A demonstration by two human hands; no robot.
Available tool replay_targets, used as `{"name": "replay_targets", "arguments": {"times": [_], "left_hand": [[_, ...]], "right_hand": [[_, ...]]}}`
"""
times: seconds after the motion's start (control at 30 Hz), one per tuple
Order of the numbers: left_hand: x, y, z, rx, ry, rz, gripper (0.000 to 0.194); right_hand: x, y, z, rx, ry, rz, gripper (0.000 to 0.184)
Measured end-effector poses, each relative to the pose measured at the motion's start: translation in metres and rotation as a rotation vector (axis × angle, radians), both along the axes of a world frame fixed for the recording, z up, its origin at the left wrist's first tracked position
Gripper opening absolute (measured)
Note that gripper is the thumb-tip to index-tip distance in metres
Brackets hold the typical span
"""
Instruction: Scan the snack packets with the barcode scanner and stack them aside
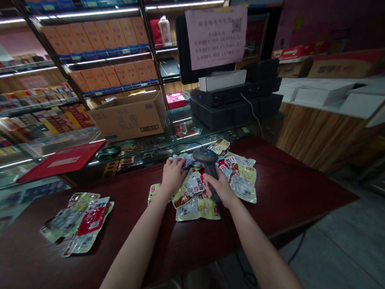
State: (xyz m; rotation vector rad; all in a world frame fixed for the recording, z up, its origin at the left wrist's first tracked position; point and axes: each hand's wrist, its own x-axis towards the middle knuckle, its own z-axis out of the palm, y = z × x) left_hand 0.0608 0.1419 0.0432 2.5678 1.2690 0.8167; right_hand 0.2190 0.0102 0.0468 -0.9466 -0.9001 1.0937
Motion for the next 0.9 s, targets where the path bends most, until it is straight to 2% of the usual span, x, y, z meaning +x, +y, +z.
{"name": "replay_targets", "arguments": {"times": [0.13,0.23,0.4,0.53,0.6,0.67,0.73,0.83,0.9], "left_hand": [[0.004,-0.005,0.004,0.159,0.29,0.086,0.034],[0.008,-0.007,0.009,0.181,0.38,0.086,0.028],[0.009,-0.008,0.014,0.152,0.394,0.145,0.024],[-0.003,-0.007,0.018,0.128,0.336,0.199,0.042],[-0.011,-0.006,0.021,0.086,0.291,0.21,0.043],[-0.02,-0.003,0.023,0.025,0.206,0.233,0.035],[-0.03,0.004,0.023,-0.033,0.037,0.275,0.026],[-0.047,0.015,0.019,-0.165,-0.368,0.346,0.017],[-0.058,0.018,0.016,-0.319,-0.702,0.372,0.019]], "right_hand": [[0.0,-0.001,0.001,0.017,0.004,0.02,0.04],[0.0,-0.002,0.002,0.014,-0.001,0.017,0.039],[-0.003,-0.002,0.002,-0.008,-0.017,0.009,0.042],[-0.005,-0.001,0.001,-0.011,-0.022,0.001,0.042],[-0.005,-0.001,0.0,-0.009,-0.023,0.003,0.042],[-0.005,-0.001,-0.001,-0.01,-0.019,0.008,0.043],[-0.004,0.0,-0.002,-0.012,-0.01,0.017,0.043],[-0.003,-0.001,-0.002,-0.016,0.008,0.024,0.043],[-0.004,-0.002,-0.001,-0.018,0.016,0.036,0.041]]}}
